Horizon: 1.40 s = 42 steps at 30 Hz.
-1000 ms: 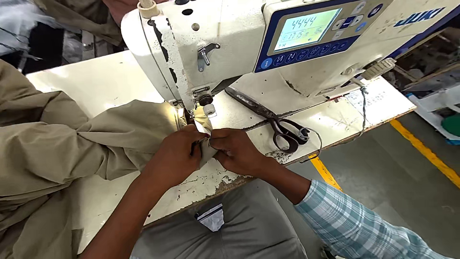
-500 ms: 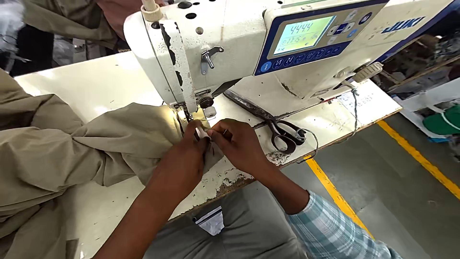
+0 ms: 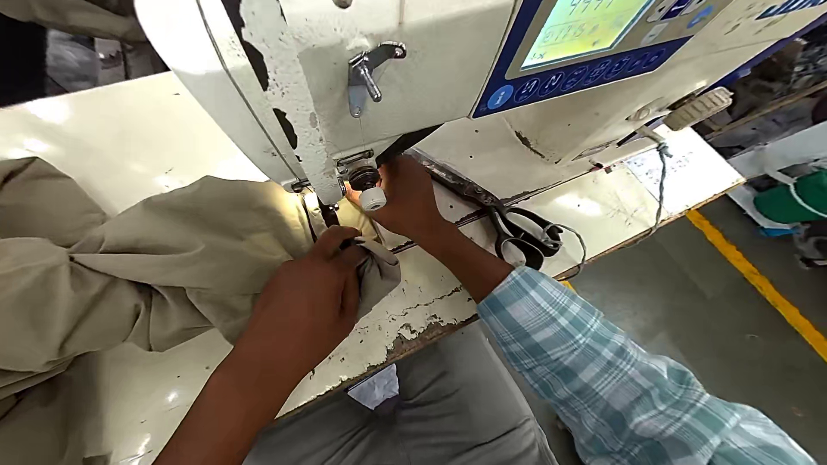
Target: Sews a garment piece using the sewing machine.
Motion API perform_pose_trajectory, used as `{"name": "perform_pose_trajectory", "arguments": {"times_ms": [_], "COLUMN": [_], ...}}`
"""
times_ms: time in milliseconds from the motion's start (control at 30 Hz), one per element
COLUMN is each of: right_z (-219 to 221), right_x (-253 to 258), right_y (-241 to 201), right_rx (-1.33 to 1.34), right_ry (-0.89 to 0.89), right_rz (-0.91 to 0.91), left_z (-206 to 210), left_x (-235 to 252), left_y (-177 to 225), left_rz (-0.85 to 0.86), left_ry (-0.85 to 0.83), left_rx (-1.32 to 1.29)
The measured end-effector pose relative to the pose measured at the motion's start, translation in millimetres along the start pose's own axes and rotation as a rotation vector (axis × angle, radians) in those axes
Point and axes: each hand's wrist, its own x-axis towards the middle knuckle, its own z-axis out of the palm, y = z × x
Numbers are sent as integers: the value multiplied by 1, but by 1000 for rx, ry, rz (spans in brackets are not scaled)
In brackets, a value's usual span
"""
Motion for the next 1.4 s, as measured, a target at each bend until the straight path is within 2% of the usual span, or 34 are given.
{"name": "perform_pose_trajectory", "arguments": {"times_ms": [200, 300, 467, 600, 733, 833, 900, 1067, 1233, 1400], "right_z": [9, -5, -45, -33, -13, -11, -25, -63, -75, -70], "right_x": [-2, -8, -37, -16, 5, -3, -15, -45, -32, -10], "right_y": [-1, 1, -7, -2, 4, 3, -1, -20, -20, -26], "right_rx": [-92, 38, 179, 105, 46, 65, 109, 24, 64, -14], "right_ry": [109, 30, -234, -202, -212, -180, -189, -445, -518, -638], "right_rz": [-53, -16, -17, -120, -3, -15, -44, 25, 61, 91], "left_z": [3, 3, 3, 2, 1, -1, -3, -3, 0, -2], "left_x": [-1, -3, -2, -1, -1, 0, 3, 1, 1, 1], "left_y": [3, 7, 3, 3, 4, 4, 3, 2, 2, 2], "left_rz": [-15, -32, -9, 5, 1, -10, -16, -24, -10, -8], "left_ry": [22, 34, 8, -13, -17, -45, -54, -65, -28, -45], "left_rx": [20, 40, -5, 13, 20, 13, 7, -2, 16, 19]}}
